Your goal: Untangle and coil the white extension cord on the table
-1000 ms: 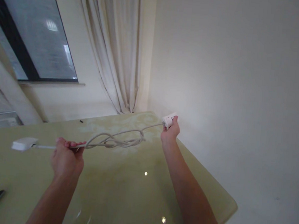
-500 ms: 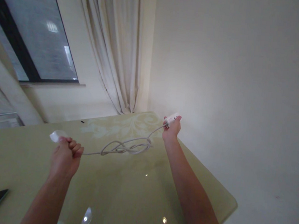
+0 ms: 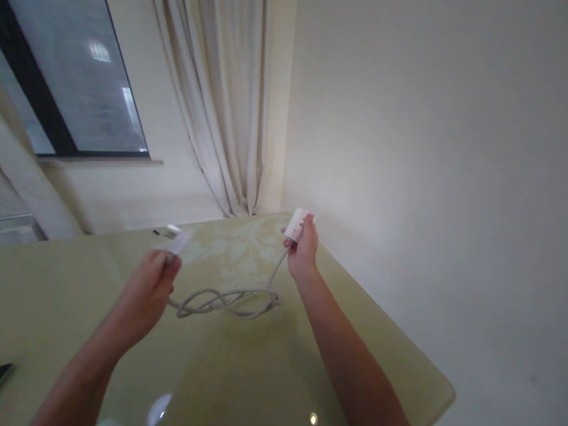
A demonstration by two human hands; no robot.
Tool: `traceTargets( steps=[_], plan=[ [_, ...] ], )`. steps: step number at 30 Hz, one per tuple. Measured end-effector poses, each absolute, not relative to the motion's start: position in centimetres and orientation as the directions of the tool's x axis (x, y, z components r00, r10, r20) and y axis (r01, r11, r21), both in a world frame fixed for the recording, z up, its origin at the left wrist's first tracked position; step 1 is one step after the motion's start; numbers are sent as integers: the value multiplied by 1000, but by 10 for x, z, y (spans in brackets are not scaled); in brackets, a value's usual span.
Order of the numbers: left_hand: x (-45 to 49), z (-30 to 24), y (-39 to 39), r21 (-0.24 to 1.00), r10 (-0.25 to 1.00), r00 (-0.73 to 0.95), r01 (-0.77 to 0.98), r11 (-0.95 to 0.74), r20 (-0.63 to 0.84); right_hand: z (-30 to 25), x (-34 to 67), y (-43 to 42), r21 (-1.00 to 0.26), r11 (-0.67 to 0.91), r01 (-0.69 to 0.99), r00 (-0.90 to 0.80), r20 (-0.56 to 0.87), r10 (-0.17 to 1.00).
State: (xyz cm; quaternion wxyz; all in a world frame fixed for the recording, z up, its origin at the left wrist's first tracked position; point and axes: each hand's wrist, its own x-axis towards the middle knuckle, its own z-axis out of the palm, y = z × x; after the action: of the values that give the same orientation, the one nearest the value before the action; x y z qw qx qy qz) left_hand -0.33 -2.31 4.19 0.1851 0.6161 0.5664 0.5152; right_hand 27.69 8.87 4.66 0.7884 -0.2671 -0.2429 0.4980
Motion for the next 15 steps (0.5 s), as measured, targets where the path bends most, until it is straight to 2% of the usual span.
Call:
traceTargets(
  steps=[1, 3, 6, 8, 11, 15],
  plan=[
    [6, 44, -29, 736, 906, 8, 580, -349, 424, 48, 270, 85, -658, 348, -668, 350, 136, 927],
    [25, 45, -42, 666, 896, 320, 600, -444, 308, 52, 260, 77, -641, 300, -706, 290, 124, 949],
    [45, 43, -56, 672, 820, 566, 576, -465, 83, 58, 252, 68, -609, 219, -762, 231, 61, 971],
    [51, 41, -59, 685, 777, 629, 572, -450, -15, 62, 248, 62, -591, 191, -784, 198, 54, 979],
    [57, 30, -51, 736, 776, 622, 574, -359, -106, 67, 241, 52, -588, 179, -789, 155, 91, 984],
    [64, 6, -35, 809, 901, 428, 554, -198, -73, 73, 233, 39, -595, 147, -790, 104, 106, 989]
  ],
)
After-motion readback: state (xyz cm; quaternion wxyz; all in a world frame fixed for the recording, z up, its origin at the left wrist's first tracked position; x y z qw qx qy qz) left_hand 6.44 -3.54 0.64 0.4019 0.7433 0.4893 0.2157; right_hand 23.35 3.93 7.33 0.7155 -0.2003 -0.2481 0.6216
